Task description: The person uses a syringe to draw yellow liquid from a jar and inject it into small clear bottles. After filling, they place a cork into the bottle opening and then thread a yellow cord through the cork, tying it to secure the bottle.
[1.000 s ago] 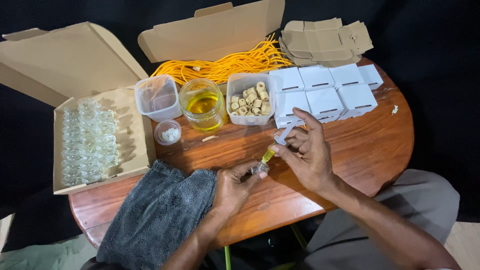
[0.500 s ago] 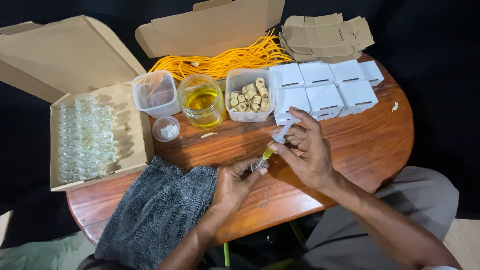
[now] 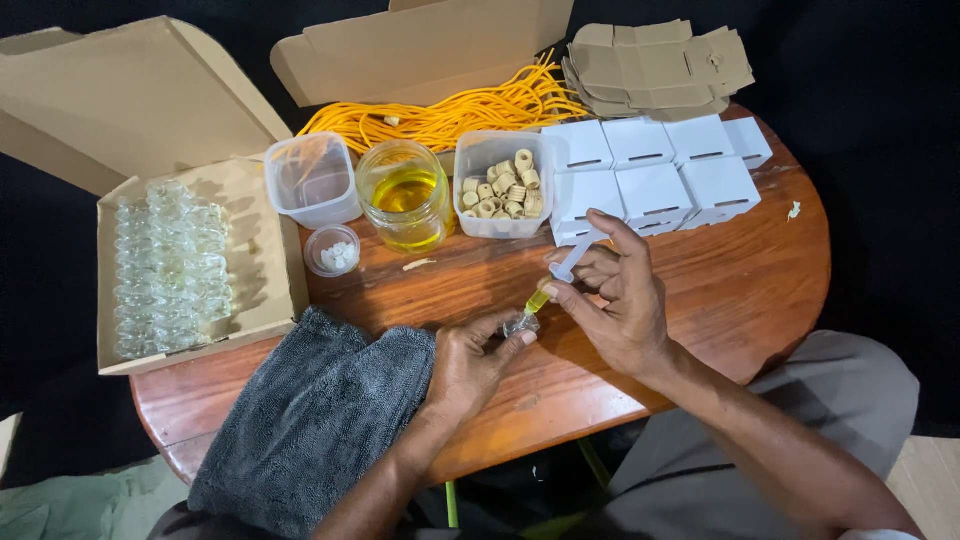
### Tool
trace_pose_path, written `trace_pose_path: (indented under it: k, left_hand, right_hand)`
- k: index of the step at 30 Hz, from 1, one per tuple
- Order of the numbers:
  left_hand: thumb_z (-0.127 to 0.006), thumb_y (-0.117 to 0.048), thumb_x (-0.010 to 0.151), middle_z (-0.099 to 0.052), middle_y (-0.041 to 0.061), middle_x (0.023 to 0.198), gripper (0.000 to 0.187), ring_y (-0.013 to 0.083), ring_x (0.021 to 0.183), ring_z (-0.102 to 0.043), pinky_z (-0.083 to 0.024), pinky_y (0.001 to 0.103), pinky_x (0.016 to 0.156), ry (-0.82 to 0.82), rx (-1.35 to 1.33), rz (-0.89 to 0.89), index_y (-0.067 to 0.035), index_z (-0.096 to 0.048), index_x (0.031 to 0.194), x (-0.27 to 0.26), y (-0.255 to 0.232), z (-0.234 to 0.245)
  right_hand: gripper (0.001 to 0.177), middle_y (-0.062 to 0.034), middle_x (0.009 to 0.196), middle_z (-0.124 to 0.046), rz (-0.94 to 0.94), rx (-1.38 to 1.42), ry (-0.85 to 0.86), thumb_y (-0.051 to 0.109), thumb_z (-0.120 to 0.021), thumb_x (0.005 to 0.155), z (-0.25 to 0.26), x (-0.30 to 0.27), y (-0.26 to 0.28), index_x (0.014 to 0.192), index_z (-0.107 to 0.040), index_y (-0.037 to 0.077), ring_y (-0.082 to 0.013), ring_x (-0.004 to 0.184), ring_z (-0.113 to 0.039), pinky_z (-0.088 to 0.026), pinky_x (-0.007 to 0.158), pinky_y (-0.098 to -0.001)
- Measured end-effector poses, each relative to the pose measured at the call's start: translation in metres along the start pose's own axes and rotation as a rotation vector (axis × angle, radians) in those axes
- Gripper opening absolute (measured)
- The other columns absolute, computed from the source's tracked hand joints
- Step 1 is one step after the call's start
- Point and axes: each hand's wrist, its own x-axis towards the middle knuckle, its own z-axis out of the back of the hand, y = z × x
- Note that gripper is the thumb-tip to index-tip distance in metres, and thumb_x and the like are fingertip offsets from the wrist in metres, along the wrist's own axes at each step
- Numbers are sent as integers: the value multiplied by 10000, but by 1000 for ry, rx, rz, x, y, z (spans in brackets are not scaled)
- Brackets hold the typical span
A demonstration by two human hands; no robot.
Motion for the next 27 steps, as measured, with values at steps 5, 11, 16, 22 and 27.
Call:
trace_pose_path:
  k: [5, 11, 16, 22, 27]
  left_hand:
    - [-863, -211, 815, -807, 145, 964, 282, 319, 1010, -751, -600, 402, 820, 14, -7, 15, -105, -814, 1072, 1, -7, 1]
    - [-863, -201, 811, -807, 142, 977, 283, 318, 1026, -742, -598, 403, 824, 4, -3, -21, -98, -811, 1070, 0, -10, 1]
    - [-863, -201, 817, -806, 143, 987, 291, 319, 1041, -730, -596, 392, 834, -2, -1, -30, -97, -808, 1084, -1, -8, -1]
    - [-858, -199, 822, -809, 141, 991, 282, 331, 1064, -714, -589, 411, 858, -2, -4, -48, -87, -808, 1075, -1, -6, 0]
    - [-870, -197, 812, -816, 101, 979, 268, 272, 1033, -741, -601, 378, 851, -11, -5, -62, -131, -820, 1067, -1, -7, 0]
  right_hand:
    - [748, -235, 1095, -696, -2, -22, 7, -80, -680, 918, -2, 1, 3, 1520, -238, -44, -277, 919, -740, -654, 747, -379]
    - [743, -237, 1094, -705, -8, -47, 37, -72, -692, 913, -1, 4, 7, 1517, -261, -40, -299, 919, -752, -655, 733, -394]
    - [742, -245, 1041, -710, -25, -30, 41, -67, -675, 926, 1, 6, 11, 1532, -248, -23, -272, 878, -737, -658, 734, -382]
    - [730, -275, 1042, -713, -39, -1, 48, -65, -657, 931, 1, 7, 11, 1528, -238, -25, -294, 855, -742, -658, 725, -398]
    - [752, -259, 1065, -708, -7, 17, 6, -79, -661, 928, 0, 0, 2, 1532, -214, -31, -271, 879, -732, -652, 746, -381]
